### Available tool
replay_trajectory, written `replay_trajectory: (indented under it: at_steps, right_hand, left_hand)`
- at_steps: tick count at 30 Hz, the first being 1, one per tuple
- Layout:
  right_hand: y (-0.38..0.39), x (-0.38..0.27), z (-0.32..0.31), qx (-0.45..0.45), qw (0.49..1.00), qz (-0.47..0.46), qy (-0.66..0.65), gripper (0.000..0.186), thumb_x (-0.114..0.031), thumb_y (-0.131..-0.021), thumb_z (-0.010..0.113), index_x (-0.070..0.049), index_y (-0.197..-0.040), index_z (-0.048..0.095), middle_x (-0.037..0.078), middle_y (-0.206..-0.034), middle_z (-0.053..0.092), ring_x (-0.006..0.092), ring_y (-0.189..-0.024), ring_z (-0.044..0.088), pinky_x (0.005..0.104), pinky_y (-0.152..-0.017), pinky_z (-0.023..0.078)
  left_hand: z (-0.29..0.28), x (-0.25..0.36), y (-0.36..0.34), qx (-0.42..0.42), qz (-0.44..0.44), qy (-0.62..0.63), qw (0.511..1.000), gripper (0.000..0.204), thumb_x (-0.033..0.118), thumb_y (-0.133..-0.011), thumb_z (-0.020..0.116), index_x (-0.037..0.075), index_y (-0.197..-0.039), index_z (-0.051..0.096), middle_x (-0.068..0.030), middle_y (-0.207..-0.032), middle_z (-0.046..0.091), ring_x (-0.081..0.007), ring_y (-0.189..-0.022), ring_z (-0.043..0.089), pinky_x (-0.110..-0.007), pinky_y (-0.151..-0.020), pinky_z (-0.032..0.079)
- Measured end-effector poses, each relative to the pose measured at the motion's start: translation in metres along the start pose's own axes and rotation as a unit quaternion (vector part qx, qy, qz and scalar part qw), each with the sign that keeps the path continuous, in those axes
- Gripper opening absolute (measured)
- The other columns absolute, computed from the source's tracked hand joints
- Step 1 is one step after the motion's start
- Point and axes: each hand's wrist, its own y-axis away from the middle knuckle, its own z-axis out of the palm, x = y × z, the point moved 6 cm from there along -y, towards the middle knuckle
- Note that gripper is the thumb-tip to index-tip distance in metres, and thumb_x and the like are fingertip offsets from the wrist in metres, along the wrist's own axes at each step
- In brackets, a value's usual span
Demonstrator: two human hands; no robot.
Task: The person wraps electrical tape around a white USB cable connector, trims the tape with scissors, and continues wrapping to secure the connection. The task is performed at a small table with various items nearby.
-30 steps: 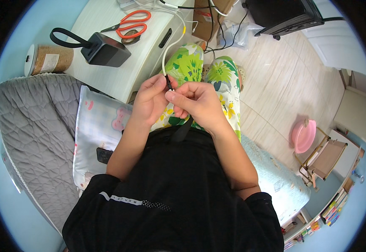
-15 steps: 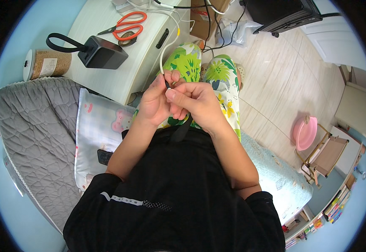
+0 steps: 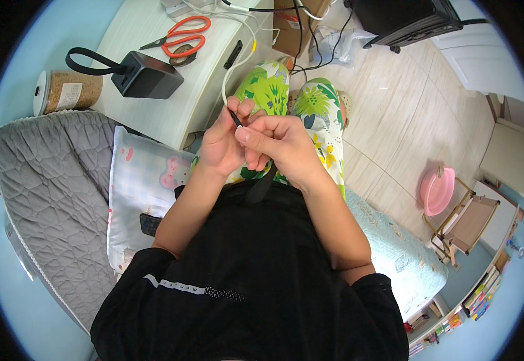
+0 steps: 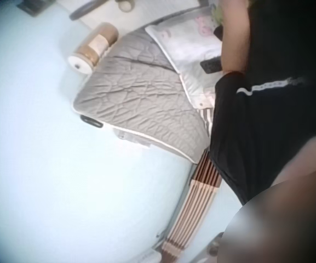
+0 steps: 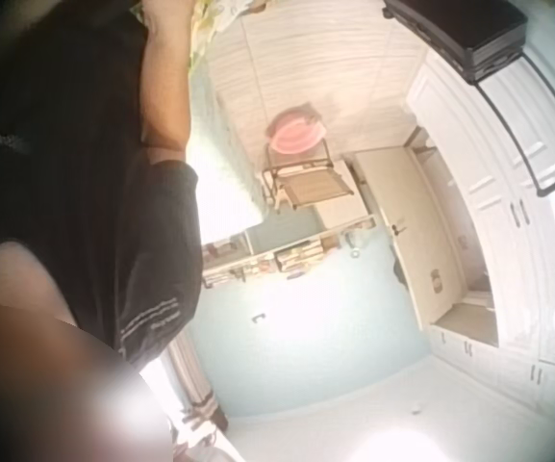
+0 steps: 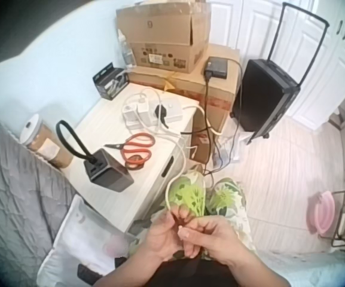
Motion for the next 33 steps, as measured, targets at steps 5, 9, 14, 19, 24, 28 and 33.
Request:
replay_trajectory:
  at_steps: [5,9,14,19,24,28,33]
  right_hand:
    - [0.001,-0.001,-0.001,-0.002,1.0,0.005,-0.009,0.021,-0.02,-0.09,0.065,-0.002,-0.081,0.063,0.004,-0.066,0.061,0.0124,-0.053,0.059,0.023,-0.048,0.047]
    - [0.001,-0.001,-0.003,0.011,1.0,0.005,0.005,0.018,-0.017,-0.089,0.067,-0.002,-0.08,0.062,0.004,-0.065,0.061,0.0113,-0.053,0.059,0.022,-0.048,0.046]
    - [0.002,-0.001,-0.002,0.056,0.998,-0.003,0.037,0.018,-0.014,-0.083,0.075,-0.002,-0.077,0.064,0.001,-0.061,0.061,0.0065,-0.052,0.056,0.0192,-0.048,0.043]
    - [0.003,-0.002,0.0,0.086,0.986,-0.031,0.142,0.018,-0.009,-0.082,0.076,-0.003,-0.076,0.06,-0.001,-0.066,0.06,0.0049,-0.054,0.056,0.0183,-0.049,0.044]
    - [0.002,-0.001,-0.005,0.11,0.974,-0.047,0.194,0.021,-0.011,-0.081,0.076,-0.003,-0.074,0.059,-0.002,-0.065,0.06,0.0038,-0.056,0.056,0.0178,-0.049,0.043]
    - [0.002,-0.004,-0.004,0.121,0.967,-0.063,0.216,0.021,-0.01,-0.082,0.076,-0.004,-0.072,0.058,-0.002,-0.064,0.059,0.0037,-0.055,0.055,0.0183,-0.05,0.043]
    - [0.001,-0.002,-0.005,0.125,0.963,-0.073,0.226,0.021,-0.01,-0.082,0.075,-0.003,-0.072,0.058,-0.002,-0.063,0.059,0.0037,-0.056,0.054,0.0194,-0.051,0.043]
  left_hand:
    - [-0.005,-0.001,-0.002,0.007,-0.004,0.005,1.0,0.018,0.027,-0.098,0.053,0.013,-0.11,0.058,0.001,-0.102,0.052,-0.0168,-0.097,0.047,-0.033,-0.089,0.044]
    - [-0.001,0.003,0.003,0.055,-0.01,-0.021,0.998,0.022,0.023,-0.097,0.055,0.007,-0.112,0.059,-0.0045,-0.1,0.058,-0.0178,-0.096,0.055,-0.034,-0.087,0.045]
    - [-0.001,0.024,0.013,0.109,0.014,-0.167,0.98,0.031,0.019,-0.097,0.054,-0.001,-0.121,0.059,-0.0089,-0.105,0.062,-0.0168,-0.096,0.056,-0.033,-0.088,0.045]
    - [-0.002,0.035,0.016,0.128,0.02,-0.251,0.959,0.032,0.017,-0.097,0.054,-0.004,-0.121,0.059,-0.0114,-0.102,0.066,-0.0156,-0.093,0.058,-0.031,-0.087,0.046]
    - [0.001,0.031,0.014,0.125,0.029,-0.274,0.953,0.031,0.015,-0.097,0.054,-0.004,-0.121,0.058,-0.0106,-0.099,0.068,-0.0161,-0.091,0.064,-0.03,-0.085,0.05]
    - [0.006,0.027,0.014,0.152,0.044,-0.292,0.943,0.03,0.014,-0.097,0.055,-0.004,-0.12,0.059,-0.0101,-0.094,0.069,-0.0144,-0.086,0.064,-0.028,-0.082,0.049]
    - [0.006,0.031,0.013,0.175,0.065,-0.32,0.929,0.026,0.01,-0.095,0.057,-0.005,-0.116,0.06,-0.0115,-0.092,0.069,-0.0147,-0.085,0.063,-0.028,-0.08,0.048]
